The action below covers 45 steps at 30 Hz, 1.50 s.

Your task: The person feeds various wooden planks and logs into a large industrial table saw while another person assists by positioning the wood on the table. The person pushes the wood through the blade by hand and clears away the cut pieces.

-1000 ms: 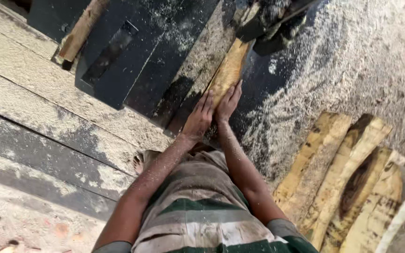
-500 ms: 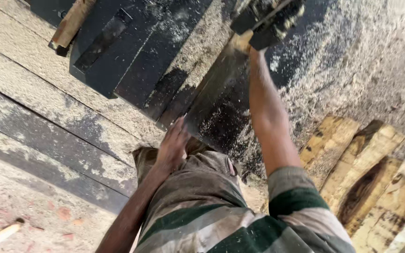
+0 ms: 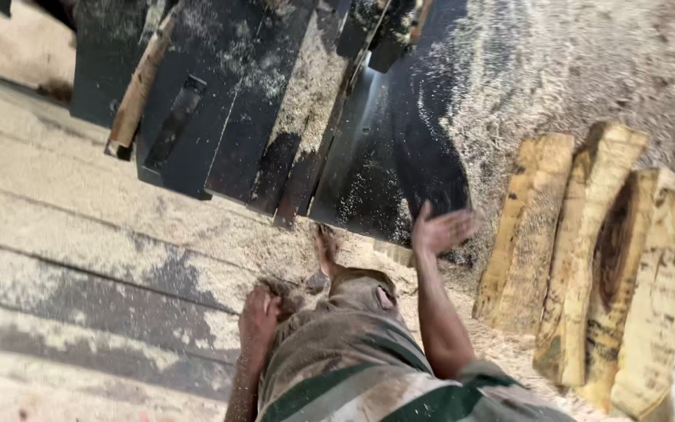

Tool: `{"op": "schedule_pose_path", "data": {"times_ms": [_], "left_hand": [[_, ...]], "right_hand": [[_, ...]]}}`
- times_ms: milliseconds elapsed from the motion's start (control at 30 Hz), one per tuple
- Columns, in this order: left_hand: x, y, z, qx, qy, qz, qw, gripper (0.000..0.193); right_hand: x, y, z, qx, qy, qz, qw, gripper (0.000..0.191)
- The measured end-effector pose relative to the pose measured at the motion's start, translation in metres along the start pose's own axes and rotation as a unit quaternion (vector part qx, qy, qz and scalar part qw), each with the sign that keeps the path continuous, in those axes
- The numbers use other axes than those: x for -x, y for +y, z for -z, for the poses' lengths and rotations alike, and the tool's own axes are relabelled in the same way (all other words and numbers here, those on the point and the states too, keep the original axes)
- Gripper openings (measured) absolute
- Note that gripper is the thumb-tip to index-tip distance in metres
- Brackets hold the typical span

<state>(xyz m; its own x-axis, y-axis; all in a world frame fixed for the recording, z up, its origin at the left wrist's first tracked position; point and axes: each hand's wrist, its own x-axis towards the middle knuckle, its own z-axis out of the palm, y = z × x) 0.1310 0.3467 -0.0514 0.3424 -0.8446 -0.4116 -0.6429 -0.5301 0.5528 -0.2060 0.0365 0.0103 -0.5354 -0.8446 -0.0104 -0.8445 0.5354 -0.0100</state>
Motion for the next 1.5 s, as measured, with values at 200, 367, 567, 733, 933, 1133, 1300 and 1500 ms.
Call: {"op": "schedule_pose_path", "data": {"times_ms": [200,367,567,733,933,1133,1300,1500], "left_hand": [[-0.027,-0.012,0.027,-0.073,-0.083,-0.127,0.986,0.048],[-0.031,-0.01,0.04,0.049,-0.122,-0.053,0.99,0.051],[-0.036,0.034,0.022,0.135,-0.185,-0.115,0.967,0.074],[0.004,0.044,0.01,0.184,-0.299,-0.058,0.934,0.075],[0.05,-0.014,0.016,0.239,-0.235,0.038,0.941,0.081],[-0.041,0.035,0.029,-0.011,-0.2,-0.099,0.975,0.067],[-0.099,0.094,0.066,-0.006,-0.056,-0.261,0.964,0.101],[-0.164,0.18,0.084,-0.113,0.06,-0.394,0.91,0.128]], "right_hand": [[0.026,0.009,0.053,-0.191,-0.016,0.093,0.977,0.087],[0.004,-0.075,0.081,-0.301,-0.003,0.255,0.919,0.081],[0.1,-0.109,0.063,-0.129,-0.007,0.212,0.969,0.1],[0.236,-0.088,0.038,-0.378,-0.246,0.046,0.891,0.097],[0.297,-0.1,0.024,-0.358,-0.128,0.327,0.865,0.094],[0.236,-0.148,0.029,-0.37,-0.095,0.297,0.875,0.099],[0.184,-0.19,0.055,-0.385,-0.109,0.293,0.868,0.101],[0.11,-0.225,0.083,-0.33,-0.096,0.319,0.883,0.103]]}}
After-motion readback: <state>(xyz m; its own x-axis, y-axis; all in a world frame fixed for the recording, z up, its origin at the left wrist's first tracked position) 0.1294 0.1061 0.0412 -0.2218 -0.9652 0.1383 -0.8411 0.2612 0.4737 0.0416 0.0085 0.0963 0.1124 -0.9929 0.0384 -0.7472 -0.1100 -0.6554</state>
